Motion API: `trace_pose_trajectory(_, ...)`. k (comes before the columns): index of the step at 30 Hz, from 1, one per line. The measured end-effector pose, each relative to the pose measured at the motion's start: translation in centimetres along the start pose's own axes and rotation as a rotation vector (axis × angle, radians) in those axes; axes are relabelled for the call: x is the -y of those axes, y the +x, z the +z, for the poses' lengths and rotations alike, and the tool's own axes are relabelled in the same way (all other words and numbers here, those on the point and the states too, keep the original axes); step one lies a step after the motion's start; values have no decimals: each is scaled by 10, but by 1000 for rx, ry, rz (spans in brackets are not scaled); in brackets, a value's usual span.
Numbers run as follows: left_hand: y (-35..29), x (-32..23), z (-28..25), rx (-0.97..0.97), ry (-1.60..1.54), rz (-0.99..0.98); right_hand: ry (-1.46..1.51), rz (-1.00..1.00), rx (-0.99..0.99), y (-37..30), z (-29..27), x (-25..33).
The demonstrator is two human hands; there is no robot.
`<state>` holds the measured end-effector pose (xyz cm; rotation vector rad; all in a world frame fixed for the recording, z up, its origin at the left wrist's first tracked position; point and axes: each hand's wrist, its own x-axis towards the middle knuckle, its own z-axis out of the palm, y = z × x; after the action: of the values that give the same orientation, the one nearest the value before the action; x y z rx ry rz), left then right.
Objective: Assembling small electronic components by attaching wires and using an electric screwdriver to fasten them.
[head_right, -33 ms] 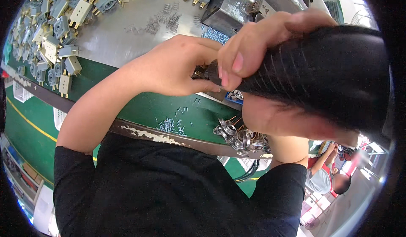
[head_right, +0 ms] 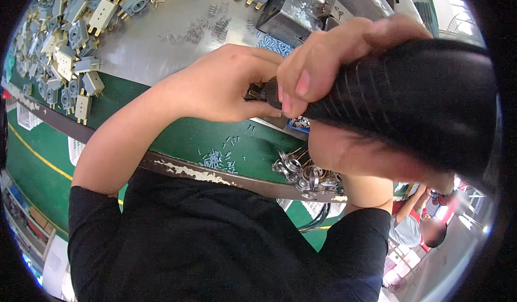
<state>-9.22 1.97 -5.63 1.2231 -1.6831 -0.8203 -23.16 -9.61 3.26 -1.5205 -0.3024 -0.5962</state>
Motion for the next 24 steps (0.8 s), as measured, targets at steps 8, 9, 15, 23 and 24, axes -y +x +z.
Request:
trace_pose_trajectory(8, -1, 3, 1, -11, -12, 44, -4, -23, 48, 0, 0, -4)
trace_pose_trajectory(9, -1, 4, 1, -7, -12, 47, -22, -18, 75, 0, -3, -3)
trace_pose_trajectory(15, 1, 6, 0, -5, -14, 72, -84, 19, 72, 0, -21, 10)
trace_pose_trajectory(23, -1, 3, 4, -182, 194, 361, -187, 132, -288, 3, -36, 37)
trace_pose_trajectory(24, -1, 1, 6, -164, 197, 382, -277, 188, -306, 0, -38, 39)
